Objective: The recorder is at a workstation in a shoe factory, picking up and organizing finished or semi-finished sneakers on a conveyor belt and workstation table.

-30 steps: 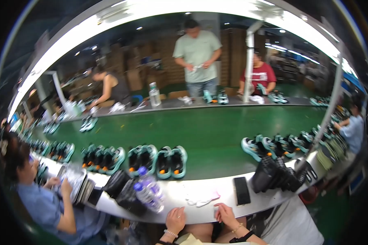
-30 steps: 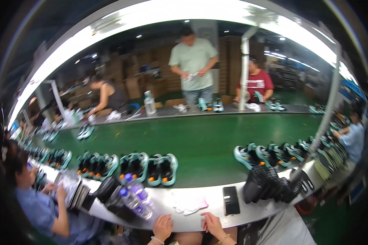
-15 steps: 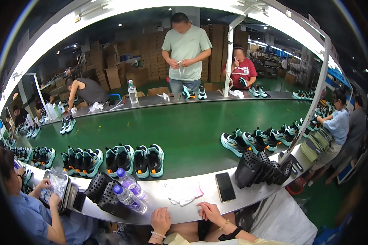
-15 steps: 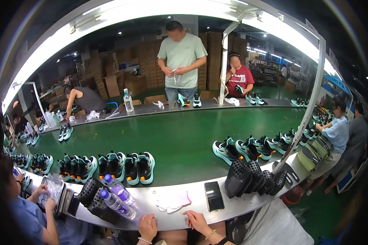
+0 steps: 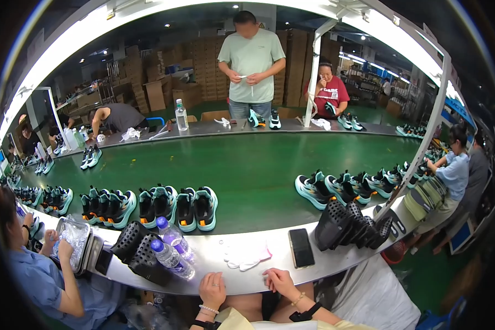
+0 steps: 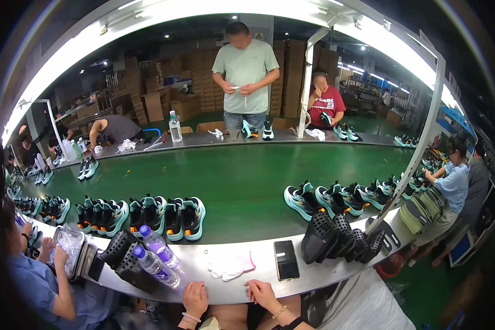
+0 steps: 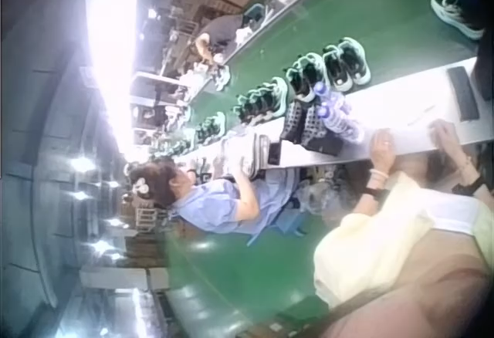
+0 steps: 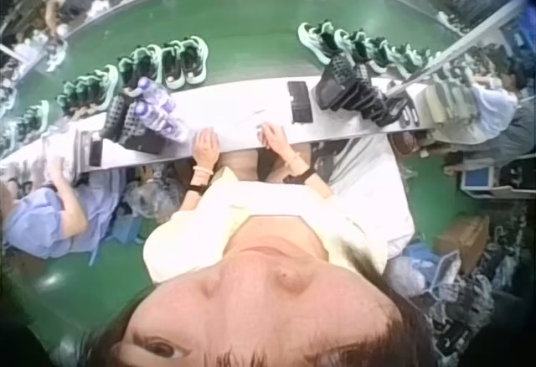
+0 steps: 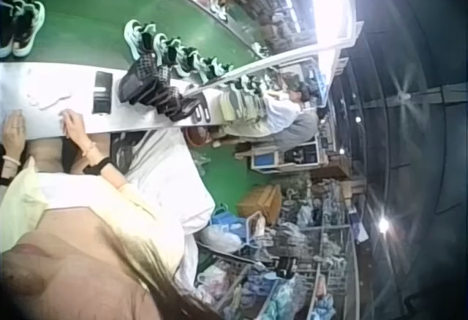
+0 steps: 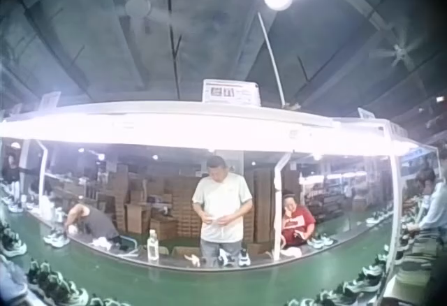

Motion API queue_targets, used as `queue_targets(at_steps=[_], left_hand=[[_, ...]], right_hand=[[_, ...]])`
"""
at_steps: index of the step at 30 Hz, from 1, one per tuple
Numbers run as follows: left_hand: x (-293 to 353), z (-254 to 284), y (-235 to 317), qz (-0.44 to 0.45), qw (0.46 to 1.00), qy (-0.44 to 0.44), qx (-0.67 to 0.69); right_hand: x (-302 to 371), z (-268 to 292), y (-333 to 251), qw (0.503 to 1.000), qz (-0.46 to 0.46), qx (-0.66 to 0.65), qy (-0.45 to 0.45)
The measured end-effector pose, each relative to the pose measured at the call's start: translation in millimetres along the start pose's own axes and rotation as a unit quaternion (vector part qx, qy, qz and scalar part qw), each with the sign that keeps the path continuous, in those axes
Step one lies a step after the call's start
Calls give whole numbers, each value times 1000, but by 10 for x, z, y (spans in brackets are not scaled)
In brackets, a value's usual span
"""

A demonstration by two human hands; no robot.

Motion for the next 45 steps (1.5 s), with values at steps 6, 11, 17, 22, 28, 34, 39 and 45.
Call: queue_targets(at_steps=[6,11,17,22,28,34,39,45], left_hand=[[-8,-57,22,-7,1000,-3,9],[-13,-55,36,-5,1000,-6,11],[-3,-89,20,-6,1000,-3,17],[5,-79,25,-12,1000,-4,7],[4,-119,21,-19,1000,5,9],[-38,-81,61,-8,1000,-1,13],[-35,-66,78,-8,1000,6,11],[-9,1,66,-7,1000,6,11]], right_hand=[[-30,58,64,1000,11,6,2],[-19,61,21,1000,11,5,4],[-30,71,64,1000,4,11,7],[-38,61,91,1000,9,2,3],[-52,92,92,1000,3,9,3],[-57,93,116,1000,9,4,7],[-38,98,61,1000,8,10,3],[-16,29,89,1000,15,6,7]])
Point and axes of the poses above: each hand's wrist, its own x-axis away from the middle knuckle, its own z-axis out of the back of the hand, y = z × x, the point moved 6 cm from there along -x, towards the middle knuckle
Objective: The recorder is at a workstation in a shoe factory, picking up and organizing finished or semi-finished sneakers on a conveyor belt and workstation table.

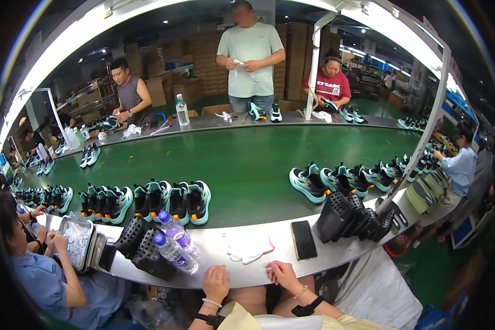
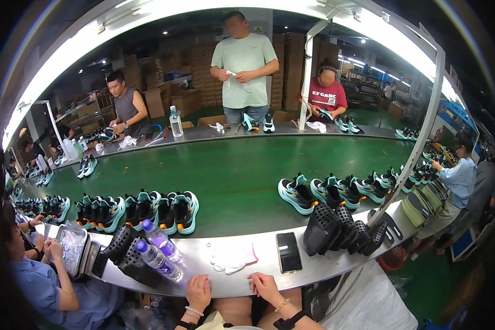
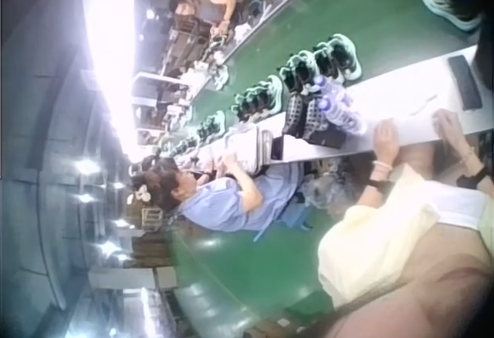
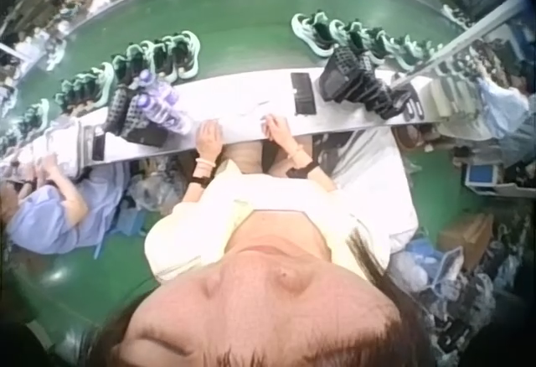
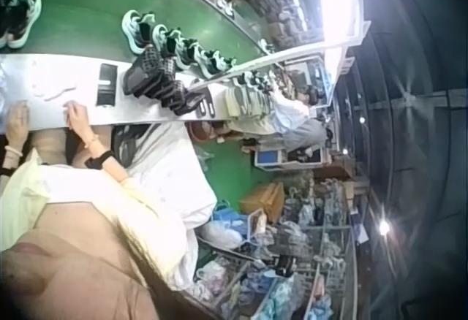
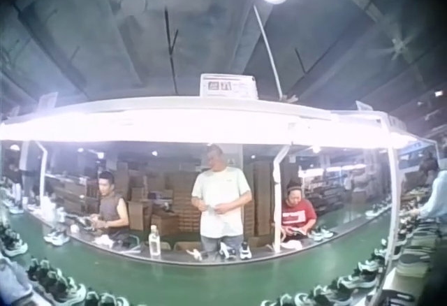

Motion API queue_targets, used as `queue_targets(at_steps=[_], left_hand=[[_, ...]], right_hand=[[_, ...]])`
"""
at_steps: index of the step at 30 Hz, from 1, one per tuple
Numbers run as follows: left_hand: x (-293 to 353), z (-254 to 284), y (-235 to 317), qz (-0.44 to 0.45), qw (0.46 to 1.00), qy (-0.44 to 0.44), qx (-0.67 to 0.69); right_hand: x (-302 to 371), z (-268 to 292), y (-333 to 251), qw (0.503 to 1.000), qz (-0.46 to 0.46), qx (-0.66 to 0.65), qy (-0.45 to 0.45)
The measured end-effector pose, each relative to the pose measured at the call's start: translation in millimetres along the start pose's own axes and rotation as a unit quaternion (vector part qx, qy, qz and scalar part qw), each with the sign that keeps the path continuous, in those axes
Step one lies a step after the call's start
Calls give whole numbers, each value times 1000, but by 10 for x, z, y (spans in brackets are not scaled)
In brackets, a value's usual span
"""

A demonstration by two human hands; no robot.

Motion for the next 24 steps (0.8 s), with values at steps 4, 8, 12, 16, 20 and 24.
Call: queue_targets(at_steps=[4,8,12,16,20,24], left_hand=[[14,-22,-6,7,1000,-10,-9],[-110,-105,89,-14,998,-50,29],[-540,-3,273,61,986,-41,151],[-1365,-287,900,38,956,-116,268],[-2014,-1013,1693,-112,926,-218,287],[-2409,-1895,2021,-171,917,-245,265]], right_hand=[[35,5,-71,1000,6,16,13],[32,110,-104,1000,2,-9,19],[125,197,-264,999,18,-50,10],[235,614,-238,996,27,-26,80],[328,802,-87,990,57,8,126],[241,724,-46,988,78,-2,132]])
Point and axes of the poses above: each hand's wrist, its own x-axis away from the middle knuckle, its own z-axis out of the back of the hand, y = z × x, the point moved 6 cm from there along -x, towards the middle knuckle
